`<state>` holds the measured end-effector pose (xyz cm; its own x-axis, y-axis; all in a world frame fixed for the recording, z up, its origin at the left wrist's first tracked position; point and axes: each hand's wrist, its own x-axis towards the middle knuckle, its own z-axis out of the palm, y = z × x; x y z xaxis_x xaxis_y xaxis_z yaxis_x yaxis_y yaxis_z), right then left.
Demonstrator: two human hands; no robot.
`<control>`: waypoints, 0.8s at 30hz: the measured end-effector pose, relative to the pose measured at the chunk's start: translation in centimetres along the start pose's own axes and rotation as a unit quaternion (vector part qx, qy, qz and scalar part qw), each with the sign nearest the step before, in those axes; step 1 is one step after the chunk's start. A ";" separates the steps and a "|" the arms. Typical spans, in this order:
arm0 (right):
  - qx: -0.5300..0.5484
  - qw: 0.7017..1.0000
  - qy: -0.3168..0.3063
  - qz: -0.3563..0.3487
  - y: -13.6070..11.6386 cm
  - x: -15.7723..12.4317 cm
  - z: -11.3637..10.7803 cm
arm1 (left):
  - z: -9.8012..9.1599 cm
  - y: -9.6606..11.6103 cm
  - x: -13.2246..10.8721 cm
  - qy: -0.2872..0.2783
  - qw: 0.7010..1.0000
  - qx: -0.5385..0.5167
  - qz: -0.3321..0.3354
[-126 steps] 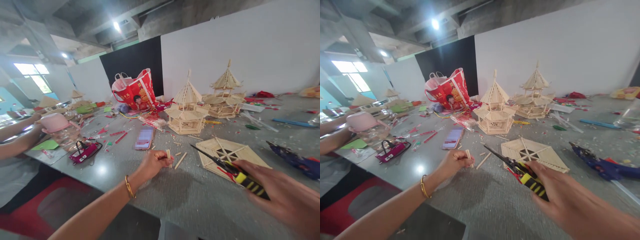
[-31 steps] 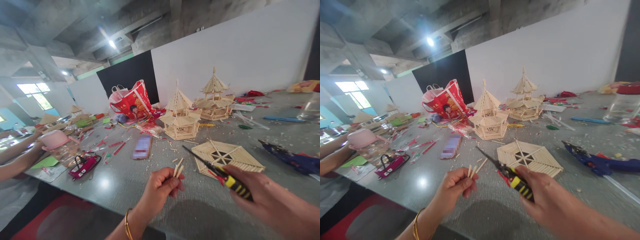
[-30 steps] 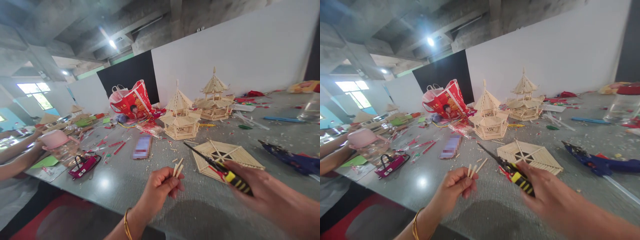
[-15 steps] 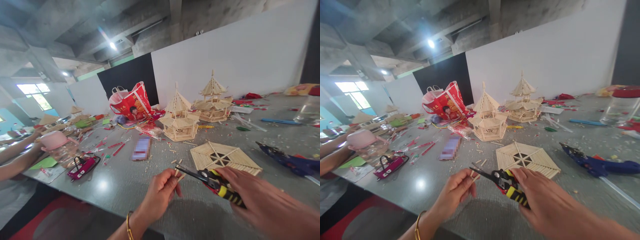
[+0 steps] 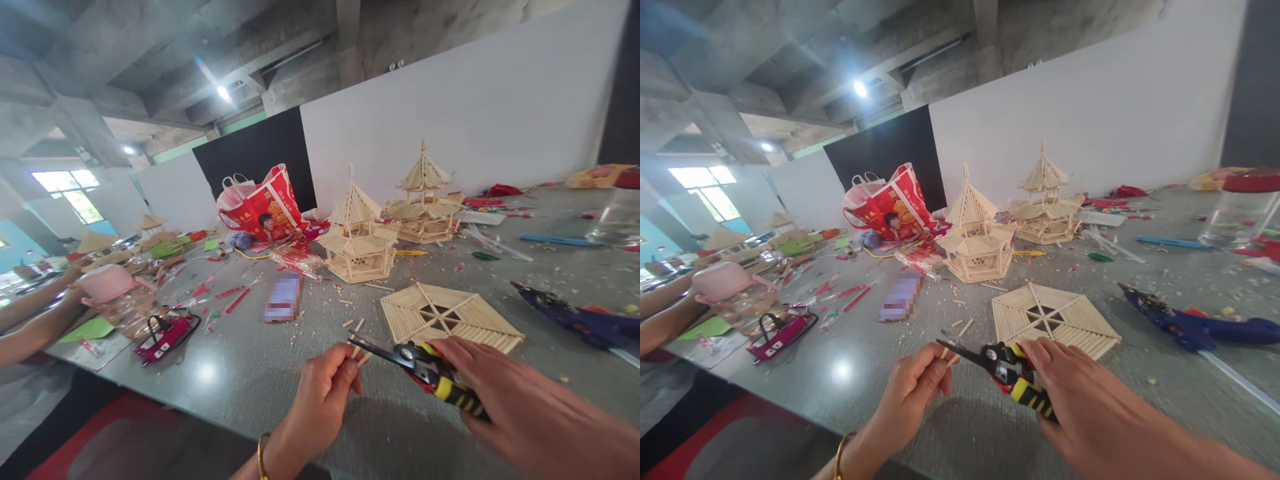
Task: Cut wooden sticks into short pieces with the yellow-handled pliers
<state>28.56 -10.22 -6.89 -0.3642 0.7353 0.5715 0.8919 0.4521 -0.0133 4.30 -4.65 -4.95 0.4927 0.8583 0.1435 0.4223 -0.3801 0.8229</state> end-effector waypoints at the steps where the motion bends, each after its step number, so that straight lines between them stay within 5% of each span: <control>1: 0.001 1.000 0.004 -0.002 0.0 0.0 0.0 | 0.0 0.0 0.0 -0.001 1.000 0.006 0.001; 24: 0.022 0.999 0.025 0.007 0.0 -1.5 2.0 | -0.3 0.3 -0.3 0.011 0.999 0.017 0.048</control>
<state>28.54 -10.31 -9.33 -0.3374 0.7162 0.6110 0.8836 0.4648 -0.0569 4.02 -4.93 -4.57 0.5150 0.8250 0.2328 0.3998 -0.4714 0.7861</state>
